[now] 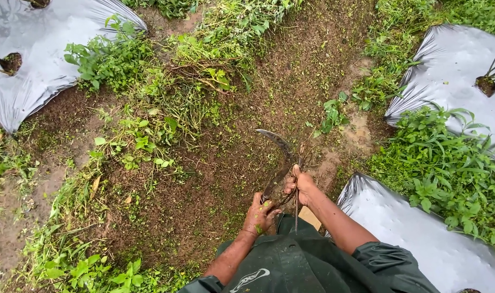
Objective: Chopping papaya plant stalks with a sickle and clearing weeds in an agricultural field.
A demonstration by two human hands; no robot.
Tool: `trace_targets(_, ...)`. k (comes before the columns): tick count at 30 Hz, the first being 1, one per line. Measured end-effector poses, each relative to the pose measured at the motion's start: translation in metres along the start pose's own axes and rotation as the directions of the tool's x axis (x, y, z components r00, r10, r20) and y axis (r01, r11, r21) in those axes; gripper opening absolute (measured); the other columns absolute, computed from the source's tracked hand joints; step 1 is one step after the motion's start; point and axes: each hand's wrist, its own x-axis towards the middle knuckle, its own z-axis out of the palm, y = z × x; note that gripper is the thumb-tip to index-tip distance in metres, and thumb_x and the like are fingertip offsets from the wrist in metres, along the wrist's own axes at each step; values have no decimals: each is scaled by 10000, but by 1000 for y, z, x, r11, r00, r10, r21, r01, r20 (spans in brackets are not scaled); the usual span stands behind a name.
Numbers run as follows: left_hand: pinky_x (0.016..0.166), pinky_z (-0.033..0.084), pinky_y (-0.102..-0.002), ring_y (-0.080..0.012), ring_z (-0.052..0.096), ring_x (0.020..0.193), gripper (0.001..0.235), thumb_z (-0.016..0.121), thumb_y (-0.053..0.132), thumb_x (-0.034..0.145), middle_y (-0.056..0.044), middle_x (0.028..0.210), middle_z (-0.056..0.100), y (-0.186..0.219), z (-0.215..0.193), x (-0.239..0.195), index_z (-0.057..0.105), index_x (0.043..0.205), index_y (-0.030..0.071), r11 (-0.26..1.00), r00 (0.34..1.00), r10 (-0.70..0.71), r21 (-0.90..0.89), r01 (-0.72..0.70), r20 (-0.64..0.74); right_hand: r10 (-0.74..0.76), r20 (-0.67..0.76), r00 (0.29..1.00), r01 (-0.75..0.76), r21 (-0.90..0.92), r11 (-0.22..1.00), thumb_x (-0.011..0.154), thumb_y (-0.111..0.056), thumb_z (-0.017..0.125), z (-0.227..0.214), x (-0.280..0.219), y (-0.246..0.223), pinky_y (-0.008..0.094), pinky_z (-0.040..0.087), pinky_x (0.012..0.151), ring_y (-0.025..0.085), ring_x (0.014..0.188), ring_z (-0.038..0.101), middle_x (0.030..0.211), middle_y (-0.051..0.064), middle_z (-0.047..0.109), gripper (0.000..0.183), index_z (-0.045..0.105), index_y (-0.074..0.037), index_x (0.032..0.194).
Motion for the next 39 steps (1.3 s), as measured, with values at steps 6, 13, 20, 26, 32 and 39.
trace_targets(6,686,642,-465,-420,696,831,279,778,406,871,-125,1137,472,-14,9,-4,702,1005,174,995,1000,7,-101,-5,19,30,19,999,-30,-10,1000,1099,-519,268,-8,4,3,308,380,508,68,450,294,651,-88,270,472,343,-141,826)
trace_targets(13,757,636,-507,-466,700,874,218,775,337,888,-163,1222,458,-14,5,1,705,1011,171,995,996,-3,-95,12,90,110,49,993,-111,14,994,1105,-467,295,-38,21,13,342,416,510,67,452,328,703,-80,298,306,291,-187,981)
trace_targets(20,934,614,-493,-432,705,1027,339,733,24,869,-172,1335,466,-57,-48,66,600,1156,143,851,855,-415,-201,486,313,388,112,915,-360,-211,909,1055,-485,520,-52,-11,51,288,364,461,45,448,332,721,-50,349,315,421,-187,1022)
trace_targets(26,921,652,-460,-392,681,1088,384,676,-88,870,-203,1373,444,-22,-54,77,541,1198,60,787,789,-464,-221,576,402,44,32,999,-4,-757,653,1055,-531,551,-54,-17,8,443,522,705,186,754,561,1142,229,446,953,35,95,1554)
trace_targets(32,935,644,-432,-389,640,1148,303,699,-33,861,-219,1413,369,42,-65,92,609,1134,60,874,843,-377,-155,461,383,-31,90,995,95,-934,344,1024,-653,530,-25,-61,10,655,352,1162,538,1410,369,1530,410,286,1040,146,175,1522)
trace_targets(39,956,601,-422,-393,568,1175,218,675,23,869,-267,1388,334,38,-23,97,727,1078,57,952,908,-211,-133,274,362,-76,81,994,100,-345,933,1012,-411,649,-35,-66,26,467,700,677,331,794,776,1098,341,664,925,106,125,1535)
